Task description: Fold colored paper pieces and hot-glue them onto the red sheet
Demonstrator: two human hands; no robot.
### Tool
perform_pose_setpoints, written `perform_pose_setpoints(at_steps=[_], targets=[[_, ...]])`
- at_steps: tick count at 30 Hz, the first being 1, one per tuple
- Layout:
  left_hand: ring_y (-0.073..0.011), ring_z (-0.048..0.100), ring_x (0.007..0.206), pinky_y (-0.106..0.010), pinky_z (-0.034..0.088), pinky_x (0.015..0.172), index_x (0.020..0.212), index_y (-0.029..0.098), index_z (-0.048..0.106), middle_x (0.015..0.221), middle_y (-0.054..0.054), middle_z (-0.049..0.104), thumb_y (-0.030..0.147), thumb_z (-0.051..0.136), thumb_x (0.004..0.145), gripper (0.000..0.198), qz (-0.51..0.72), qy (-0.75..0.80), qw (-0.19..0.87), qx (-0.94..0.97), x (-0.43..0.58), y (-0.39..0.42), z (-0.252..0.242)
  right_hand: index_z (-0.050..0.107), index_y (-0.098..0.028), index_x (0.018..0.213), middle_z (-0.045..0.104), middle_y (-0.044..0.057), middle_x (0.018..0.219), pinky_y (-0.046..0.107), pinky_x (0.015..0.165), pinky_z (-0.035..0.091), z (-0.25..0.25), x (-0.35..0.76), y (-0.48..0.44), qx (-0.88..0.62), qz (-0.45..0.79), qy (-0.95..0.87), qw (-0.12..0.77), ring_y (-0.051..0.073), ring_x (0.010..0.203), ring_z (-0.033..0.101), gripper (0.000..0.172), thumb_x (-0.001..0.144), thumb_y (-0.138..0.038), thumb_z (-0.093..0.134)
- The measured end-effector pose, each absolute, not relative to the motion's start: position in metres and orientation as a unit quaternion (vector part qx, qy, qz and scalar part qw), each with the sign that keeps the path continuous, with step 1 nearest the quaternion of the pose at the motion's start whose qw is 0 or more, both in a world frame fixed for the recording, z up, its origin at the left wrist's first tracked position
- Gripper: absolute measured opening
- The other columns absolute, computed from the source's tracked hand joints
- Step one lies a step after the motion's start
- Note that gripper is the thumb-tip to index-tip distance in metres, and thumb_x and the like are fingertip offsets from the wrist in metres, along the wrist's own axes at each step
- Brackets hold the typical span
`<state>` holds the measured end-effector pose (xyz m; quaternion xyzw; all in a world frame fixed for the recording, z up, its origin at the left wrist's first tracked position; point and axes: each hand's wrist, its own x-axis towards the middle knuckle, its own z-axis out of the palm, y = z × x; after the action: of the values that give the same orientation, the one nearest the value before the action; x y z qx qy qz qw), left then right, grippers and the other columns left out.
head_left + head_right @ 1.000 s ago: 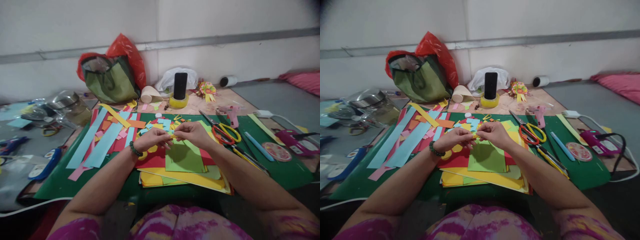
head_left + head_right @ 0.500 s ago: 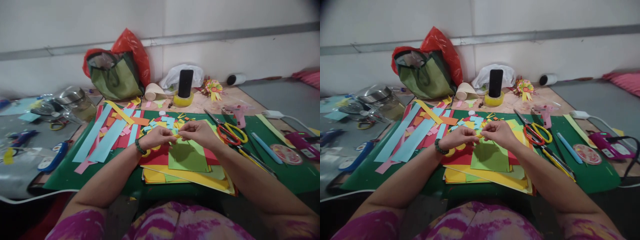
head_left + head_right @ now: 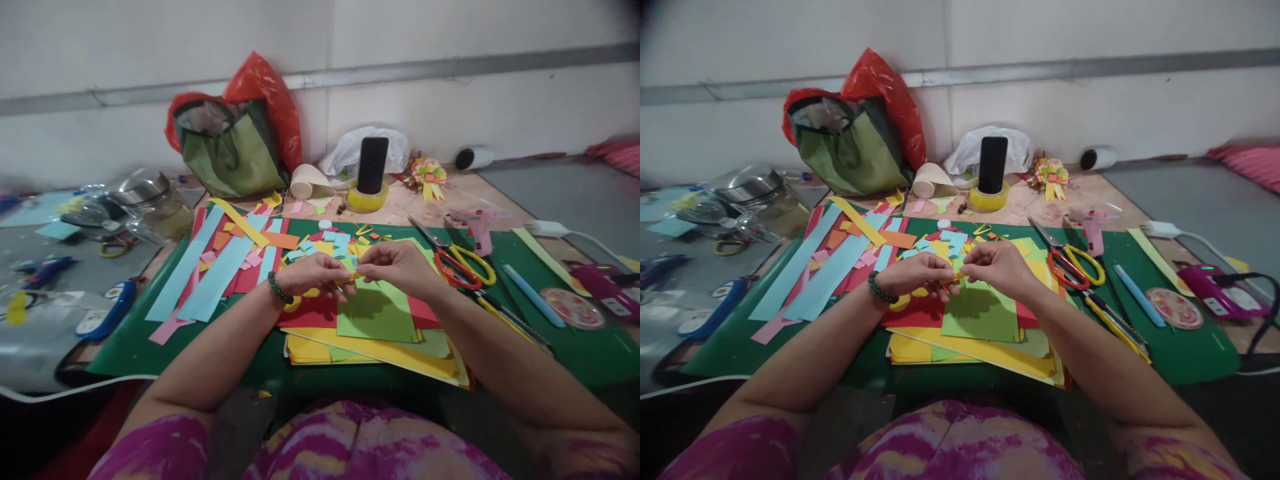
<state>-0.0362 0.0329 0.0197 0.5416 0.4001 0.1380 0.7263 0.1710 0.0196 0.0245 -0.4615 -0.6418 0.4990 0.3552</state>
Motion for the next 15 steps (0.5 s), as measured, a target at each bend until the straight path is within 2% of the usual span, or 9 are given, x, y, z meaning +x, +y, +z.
perform_pose_setpoints(at_steps=[6,15], targets=[[-0.0112,0.069,0.061,-0.015,0.044,0.047,0.075,0.012,0.071,0.080,-0.007,0.076,0.046,0.083,0.066,0.037,0.132,0.396,0.739,0.529,-0.0371,0.0337,0.0179,0.069,-0.016,0.068,0.070,0.003,0.060,0.024,0.051,0.053,0.0236,0.1723,0.0205,-0.458,0.514,-0.641,0.341,0.017,0.055,0.068,0.029,0.058,-0.039,0.082],[-0.0114,0.069,0.060,-0.015,0.044,0.048,0.073,0.012,0.071,0.081,-0.009,0.076,0.050,0.085,0.060,0.043,0.132,0.392,0.733,0.540,-0.0359,0.0330,0.0191,0.069,-0.016,0.068,0.068,0.001,0.059,0.024,0.051,0.050,0.0239,0.1740,0.0203,-0.453,0.509,-0.650,0.335,0.015,0.054,0.066,0.032,0.055,-0.039,0.085]])
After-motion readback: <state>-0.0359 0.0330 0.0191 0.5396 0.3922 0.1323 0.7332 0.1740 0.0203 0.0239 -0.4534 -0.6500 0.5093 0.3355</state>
